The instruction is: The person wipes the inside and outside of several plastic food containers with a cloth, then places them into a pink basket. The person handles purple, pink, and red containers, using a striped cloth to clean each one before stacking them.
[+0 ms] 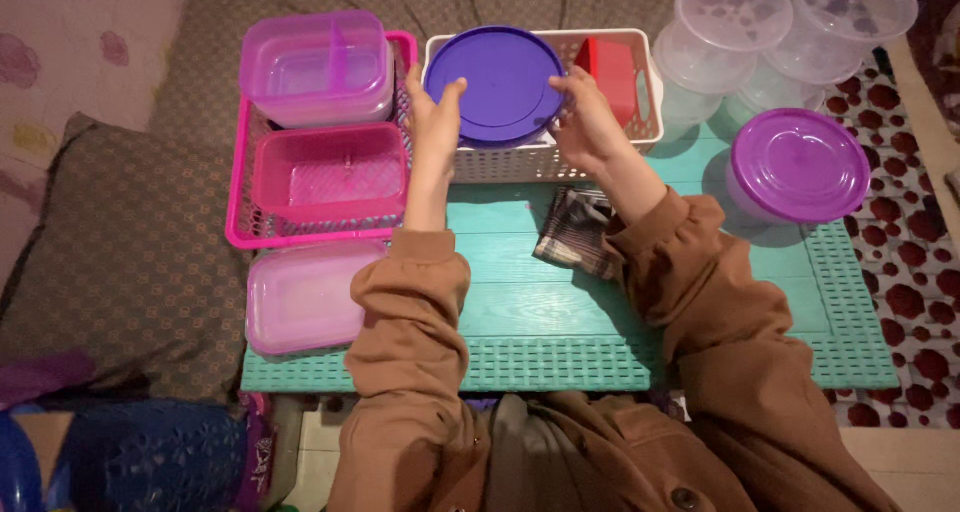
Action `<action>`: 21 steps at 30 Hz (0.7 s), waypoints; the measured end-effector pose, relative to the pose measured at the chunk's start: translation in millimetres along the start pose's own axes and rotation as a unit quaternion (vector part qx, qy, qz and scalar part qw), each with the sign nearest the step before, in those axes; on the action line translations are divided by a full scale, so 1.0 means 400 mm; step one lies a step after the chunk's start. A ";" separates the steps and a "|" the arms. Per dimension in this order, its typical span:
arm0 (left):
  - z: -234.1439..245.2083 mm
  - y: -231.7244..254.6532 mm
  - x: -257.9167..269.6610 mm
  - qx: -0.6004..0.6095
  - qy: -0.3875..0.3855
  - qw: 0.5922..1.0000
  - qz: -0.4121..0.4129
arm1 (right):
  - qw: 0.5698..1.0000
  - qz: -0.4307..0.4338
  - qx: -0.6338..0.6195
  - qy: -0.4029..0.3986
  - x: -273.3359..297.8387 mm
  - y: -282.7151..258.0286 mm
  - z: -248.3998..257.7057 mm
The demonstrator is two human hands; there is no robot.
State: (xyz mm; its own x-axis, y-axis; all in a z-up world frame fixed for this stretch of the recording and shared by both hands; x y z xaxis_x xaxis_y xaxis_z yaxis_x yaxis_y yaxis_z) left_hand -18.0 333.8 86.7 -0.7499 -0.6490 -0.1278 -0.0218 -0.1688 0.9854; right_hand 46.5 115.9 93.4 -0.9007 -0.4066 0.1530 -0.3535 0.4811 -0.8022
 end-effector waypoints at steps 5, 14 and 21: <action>0.010 -0.022 -0.042 0.170 -0.010 0.985 0.012 | 0.997 0.039 0.066 0.000 -0.004 -0.003 0.008; 0.047 0.144 0.070 0.303 -0.055 0.949 -0.067 | 0.966 0.205 0.110 -0.117 0.157 -0.168 -0.014; -0.058 0.310 0.285 0.282 -0.209 0.926 -0.138 | 0.944 0.268 0.172 -0.086 0.469 -0.356 0.057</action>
State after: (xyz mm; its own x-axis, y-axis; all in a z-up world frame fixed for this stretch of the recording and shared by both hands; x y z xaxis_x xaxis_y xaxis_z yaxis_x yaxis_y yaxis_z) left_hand -90.8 221.6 191.9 -0.8520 -0.2755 -0.4451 -0.5046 0.2059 0.8384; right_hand -66.6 -46.6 223.0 -0.8618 -0.3110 -0.4007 0.2707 0.3860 -0.8819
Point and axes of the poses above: each hand's wrist, its own x-axis away from the middle knuckle, its own z-axis out of the back of the hand, y = z × x, the point moved 1 cm from there along -x, towards the middle knuckle, and after that the axes turned 3 degrees about y, right-handed, at the moved point
